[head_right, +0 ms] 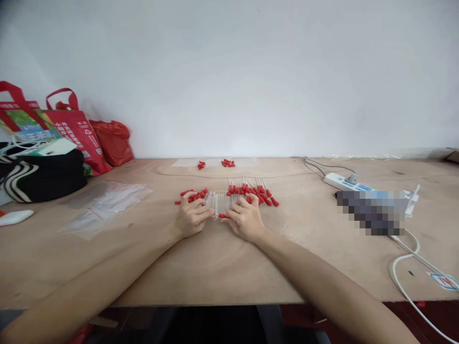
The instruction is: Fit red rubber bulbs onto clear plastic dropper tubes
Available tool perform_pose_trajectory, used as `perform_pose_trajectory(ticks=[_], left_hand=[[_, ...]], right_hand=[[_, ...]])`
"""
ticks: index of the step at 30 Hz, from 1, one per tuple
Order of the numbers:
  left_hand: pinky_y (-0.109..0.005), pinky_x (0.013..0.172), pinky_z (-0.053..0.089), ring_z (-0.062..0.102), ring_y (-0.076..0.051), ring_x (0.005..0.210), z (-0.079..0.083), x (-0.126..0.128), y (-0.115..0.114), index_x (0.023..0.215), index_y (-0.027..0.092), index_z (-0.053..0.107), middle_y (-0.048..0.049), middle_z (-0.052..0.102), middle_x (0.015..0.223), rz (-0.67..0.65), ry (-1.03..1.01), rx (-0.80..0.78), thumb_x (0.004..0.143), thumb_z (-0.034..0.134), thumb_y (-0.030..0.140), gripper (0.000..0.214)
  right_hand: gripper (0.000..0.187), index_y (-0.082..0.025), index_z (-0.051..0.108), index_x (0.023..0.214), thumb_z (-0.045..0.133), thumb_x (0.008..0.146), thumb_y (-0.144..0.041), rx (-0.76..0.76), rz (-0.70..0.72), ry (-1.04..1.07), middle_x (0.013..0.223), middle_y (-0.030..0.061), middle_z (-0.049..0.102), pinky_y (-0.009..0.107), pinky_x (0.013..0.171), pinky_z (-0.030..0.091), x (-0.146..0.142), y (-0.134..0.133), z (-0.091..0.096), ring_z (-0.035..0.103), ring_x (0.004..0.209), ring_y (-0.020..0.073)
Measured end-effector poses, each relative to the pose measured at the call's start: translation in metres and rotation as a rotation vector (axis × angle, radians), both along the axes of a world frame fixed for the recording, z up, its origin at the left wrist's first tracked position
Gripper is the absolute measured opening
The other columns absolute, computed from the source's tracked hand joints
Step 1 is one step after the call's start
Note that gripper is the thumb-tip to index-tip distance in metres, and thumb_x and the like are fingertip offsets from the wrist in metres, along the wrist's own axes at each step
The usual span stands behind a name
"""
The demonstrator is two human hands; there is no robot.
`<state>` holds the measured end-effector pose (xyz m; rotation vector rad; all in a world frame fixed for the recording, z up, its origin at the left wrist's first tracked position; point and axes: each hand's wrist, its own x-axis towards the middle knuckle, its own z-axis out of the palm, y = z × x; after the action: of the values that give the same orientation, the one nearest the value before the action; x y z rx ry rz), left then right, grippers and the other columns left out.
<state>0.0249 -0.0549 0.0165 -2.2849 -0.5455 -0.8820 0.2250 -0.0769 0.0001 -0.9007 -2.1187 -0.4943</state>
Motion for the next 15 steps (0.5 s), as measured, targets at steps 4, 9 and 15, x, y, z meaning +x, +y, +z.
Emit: perform_pose_trajectory(ticks=[4, 9, 15], left_hand=[[-0.042, 0.088, 0.027, 0.052, -0.012, 0.063, -0.001, 0.000, 0.000, 0.071, 0.020, 0.059, 0.0055, 0.060, 0.057, -0.017, 0.029, 0.008, 0.081, 0.050, 0.019, 0.013], [-0.042, 0.089, 0.026, 0.052, -0.011, 0.062, -0.002, 0.001, 0.001, 0.073, 0.020, 0.059, 0.0054, 0.061, 0.058, -0.040, 0.034, -0.007, 0.081, 0.048, 0.017, 0.014], [-0.032, 0.074, 0.035, 0.054, -0.011, 0.060, 0.001, -0.032, 0.007, 0.071, 0.020, 0.060, 0.0028, 0.060, 0.057, 0.112, -0.078, -0.035, 0.081, 0.049, 0.019, 0.015]], right_hand=[[0.024, -0.021, 0.060, 0.063, 0.050, 0.081, -0.034, -0.016, 0.013, -0.022, 0.056, -0.0033, 0.055, 0.039, 0.087, 0.018, 0.001, -0.003, 0.002, 0.044, 0.069, 0.0118], [0.022, -0.022, 0.061, 0.066, 0.049, 0.081, -0.032, -0.048, 0.061, -0.026, 0.057, -0.0033, 0.056, 0.040, 0.090, 0.017, 0.002, -0.005, 0.001, 0.046, 0.072, 0.0125], [0.021, -0.022, 0.063, 0.068, 0.049, 0.081, -0.031, -0.095, -0.095, 0.155, 0.066, -0.0016, 0.061, 0.037, 0.088, 0.021, 0.037, 0.002, -0.003, 0.050, 0.072, 0.0128]])
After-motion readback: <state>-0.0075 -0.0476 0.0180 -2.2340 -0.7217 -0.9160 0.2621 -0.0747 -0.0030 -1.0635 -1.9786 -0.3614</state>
